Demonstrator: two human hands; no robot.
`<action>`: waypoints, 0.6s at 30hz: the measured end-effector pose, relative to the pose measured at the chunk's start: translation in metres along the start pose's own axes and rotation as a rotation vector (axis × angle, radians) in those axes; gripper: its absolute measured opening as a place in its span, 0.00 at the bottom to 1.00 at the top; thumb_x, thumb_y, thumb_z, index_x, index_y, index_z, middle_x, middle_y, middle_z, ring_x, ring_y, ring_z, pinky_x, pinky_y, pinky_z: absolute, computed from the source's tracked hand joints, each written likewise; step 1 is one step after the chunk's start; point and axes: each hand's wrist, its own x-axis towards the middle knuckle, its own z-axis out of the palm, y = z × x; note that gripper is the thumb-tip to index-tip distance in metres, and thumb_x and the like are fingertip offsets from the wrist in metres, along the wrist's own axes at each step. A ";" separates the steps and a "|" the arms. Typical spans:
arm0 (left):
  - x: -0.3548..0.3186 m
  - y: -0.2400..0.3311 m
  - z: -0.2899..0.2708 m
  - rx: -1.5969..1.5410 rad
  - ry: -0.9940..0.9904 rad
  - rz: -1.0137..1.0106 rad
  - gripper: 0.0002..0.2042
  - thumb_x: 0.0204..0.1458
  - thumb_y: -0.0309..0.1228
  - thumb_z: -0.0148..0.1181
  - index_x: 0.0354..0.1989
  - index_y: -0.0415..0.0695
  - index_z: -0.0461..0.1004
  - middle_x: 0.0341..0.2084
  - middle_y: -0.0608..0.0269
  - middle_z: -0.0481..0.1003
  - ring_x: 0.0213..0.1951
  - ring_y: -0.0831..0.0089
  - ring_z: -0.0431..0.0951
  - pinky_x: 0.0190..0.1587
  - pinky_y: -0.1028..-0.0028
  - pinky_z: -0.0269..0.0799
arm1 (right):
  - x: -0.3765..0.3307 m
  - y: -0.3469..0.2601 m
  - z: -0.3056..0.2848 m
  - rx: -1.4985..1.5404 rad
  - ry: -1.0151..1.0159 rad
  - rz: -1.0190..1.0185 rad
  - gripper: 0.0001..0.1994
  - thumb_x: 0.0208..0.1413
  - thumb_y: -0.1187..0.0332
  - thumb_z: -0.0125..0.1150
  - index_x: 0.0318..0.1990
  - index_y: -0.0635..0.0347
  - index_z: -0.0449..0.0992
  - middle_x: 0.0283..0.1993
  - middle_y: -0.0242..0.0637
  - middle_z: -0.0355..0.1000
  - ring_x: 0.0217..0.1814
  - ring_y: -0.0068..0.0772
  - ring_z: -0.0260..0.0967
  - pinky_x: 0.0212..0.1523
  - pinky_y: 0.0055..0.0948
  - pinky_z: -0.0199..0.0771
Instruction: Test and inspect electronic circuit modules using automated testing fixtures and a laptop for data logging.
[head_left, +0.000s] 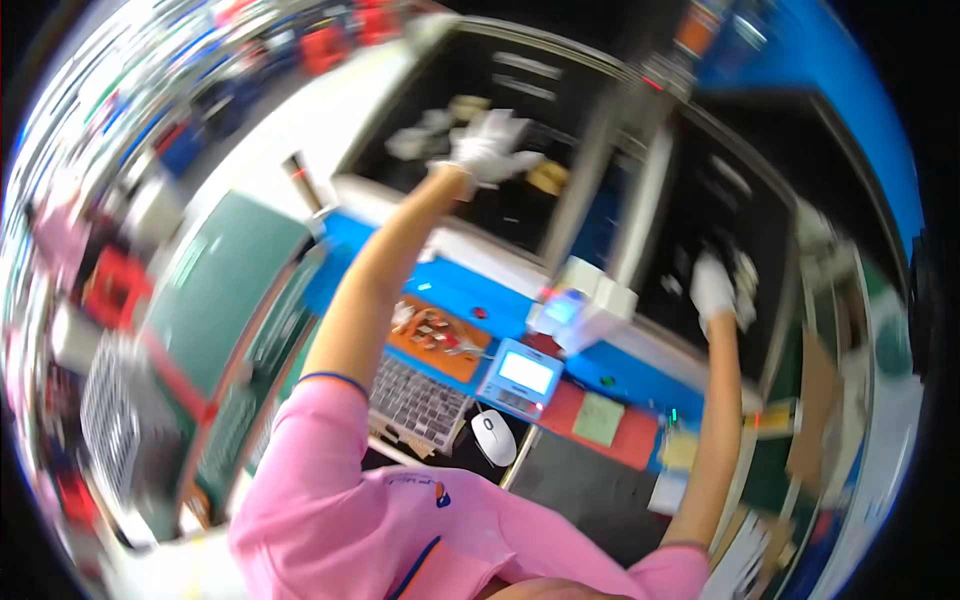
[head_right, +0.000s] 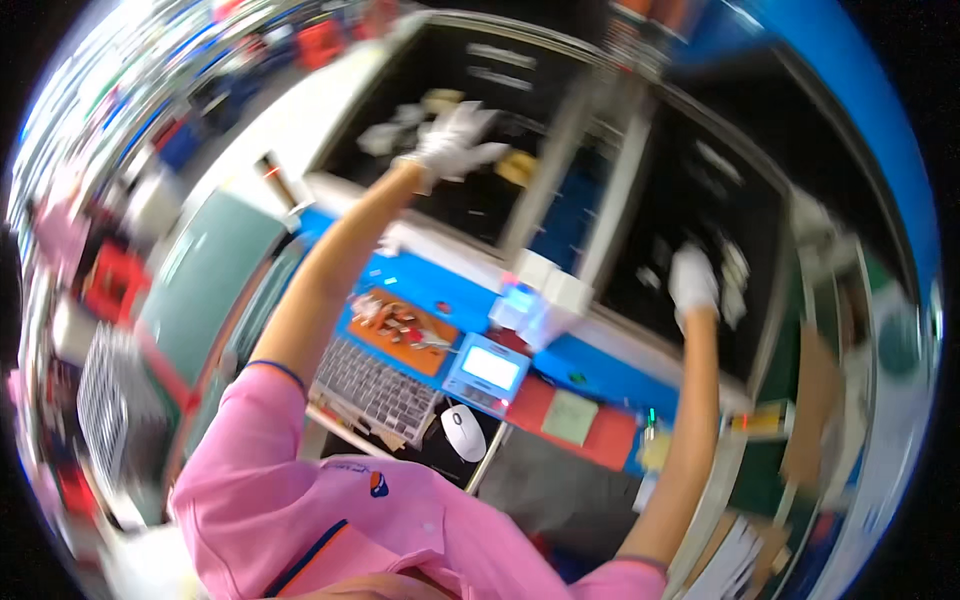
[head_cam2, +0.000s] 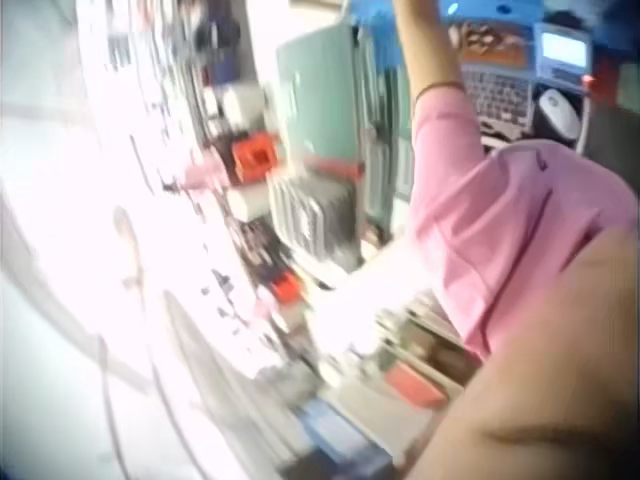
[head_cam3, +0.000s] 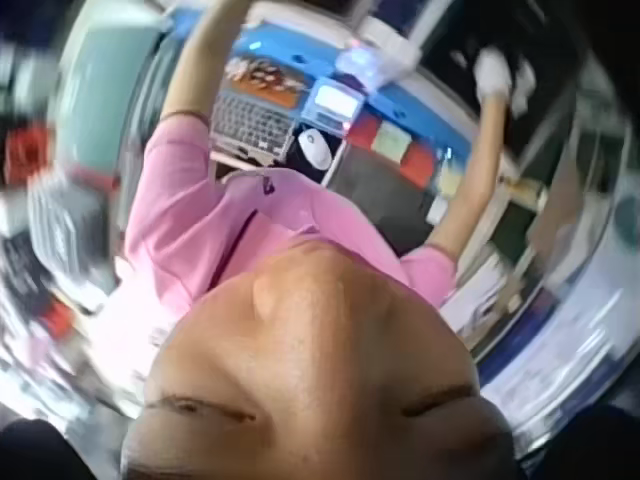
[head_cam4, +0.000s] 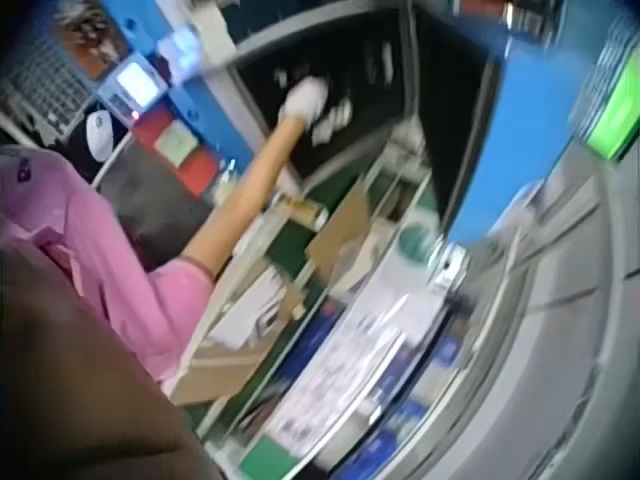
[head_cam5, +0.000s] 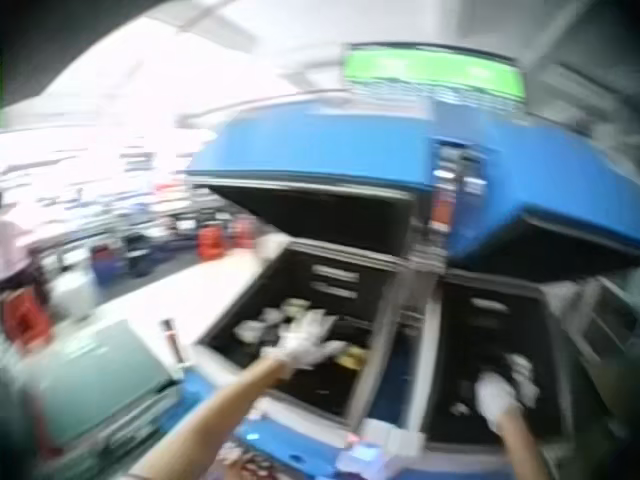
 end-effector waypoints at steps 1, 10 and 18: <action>-0.015 0.052 -0.022 -0.176 0.076 0.134 0.37 0.58 0.57 0.53 0.71 0.47 0.57 0.71 0.43 0.51 0.73 0.48 0.47 0.72 0.51 0.45 | -0.035 0.054 0.006 -0.169 0.082 0.019 0.20 0.61 0.74 0.43 0.58 0.68 0.72 0.58 0.59 0.71 0.60 0.58 0.68 0.59 0.44 0.71; -0.359 0.072 -0.182 -1.106 0.172 -0.158 0.43 0.59 0.37 0.59 0.76 0.55 0.34 0.74 0.46 0.39 0.74 0.50 0.44 0.66 0.55 0.61 | -0.144 -0.067 -0.091 -0.343 -0.190 0.320 0.34 0.52 0.81 0.45 0.69 0.47 0.65 0.60 0.51 0.72 0.66 0.54 0.64 0.64 0.40 0.65; -0.382 0.117 -0.158 -1.029 -0.062 -0.050 0.37 0.62 0.45 0.54 0.74 0.58 0.39 0.60 0.50 0.69 0.46 0.61 0.80 0.43 0.68 0.79 | -0.206 -0.138 -0.138 0.695 0.658 0.079 0.32 0.64 0.75 0.44 0.75 0.51 0.47 0.76 0.45 0.49 0.74 0.48 0.54 0.68 0.44 0.67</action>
